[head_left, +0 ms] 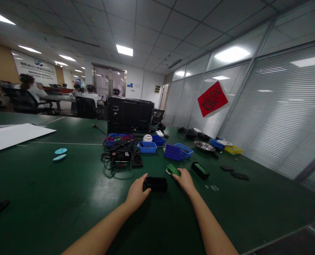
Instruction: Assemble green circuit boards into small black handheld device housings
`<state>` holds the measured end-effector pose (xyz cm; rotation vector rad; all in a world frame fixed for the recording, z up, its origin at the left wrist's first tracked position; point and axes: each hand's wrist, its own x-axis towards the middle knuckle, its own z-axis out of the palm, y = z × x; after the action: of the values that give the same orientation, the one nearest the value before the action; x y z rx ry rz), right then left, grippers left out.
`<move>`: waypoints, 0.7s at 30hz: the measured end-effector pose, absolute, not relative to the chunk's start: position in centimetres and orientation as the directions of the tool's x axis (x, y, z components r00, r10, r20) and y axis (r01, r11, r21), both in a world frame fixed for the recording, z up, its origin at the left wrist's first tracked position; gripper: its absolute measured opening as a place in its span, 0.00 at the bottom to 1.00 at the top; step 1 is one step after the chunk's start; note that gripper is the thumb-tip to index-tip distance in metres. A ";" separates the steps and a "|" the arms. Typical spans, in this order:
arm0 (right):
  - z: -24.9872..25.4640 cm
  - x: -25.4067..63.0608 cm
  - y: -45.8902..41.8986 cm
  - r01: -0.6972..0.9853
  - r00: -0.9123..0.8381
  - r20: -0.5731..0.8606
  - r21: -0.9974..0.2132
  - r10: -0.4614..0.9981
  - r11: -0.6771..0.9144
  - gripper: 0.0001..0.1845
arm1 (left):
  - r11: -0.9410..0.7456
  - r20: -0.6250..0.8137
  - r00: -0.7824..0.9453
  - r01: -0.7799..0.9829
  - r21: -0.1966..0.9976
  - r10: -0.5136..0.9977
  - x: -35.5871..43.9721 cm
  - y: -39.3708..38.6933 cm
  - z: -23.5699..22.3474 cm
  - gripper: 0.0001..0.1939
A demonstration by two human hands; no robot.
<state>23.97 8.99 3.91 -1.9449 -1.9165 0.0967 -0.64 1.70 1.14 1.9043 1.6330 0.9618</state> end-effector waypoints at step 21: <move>6.5 20.7 6.4 0.396 -0.119 0.305 -0.858 0.945 0.327 0.22 | -0.218 0.224 0.078 0.665 0.714 0.971 -0.8 1.7 1.1 0.29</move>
<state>20.72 6.37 6.46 -1.2180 -1.6886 0.7630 -0.79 1.72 1.13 1.9342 1.6151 0.9537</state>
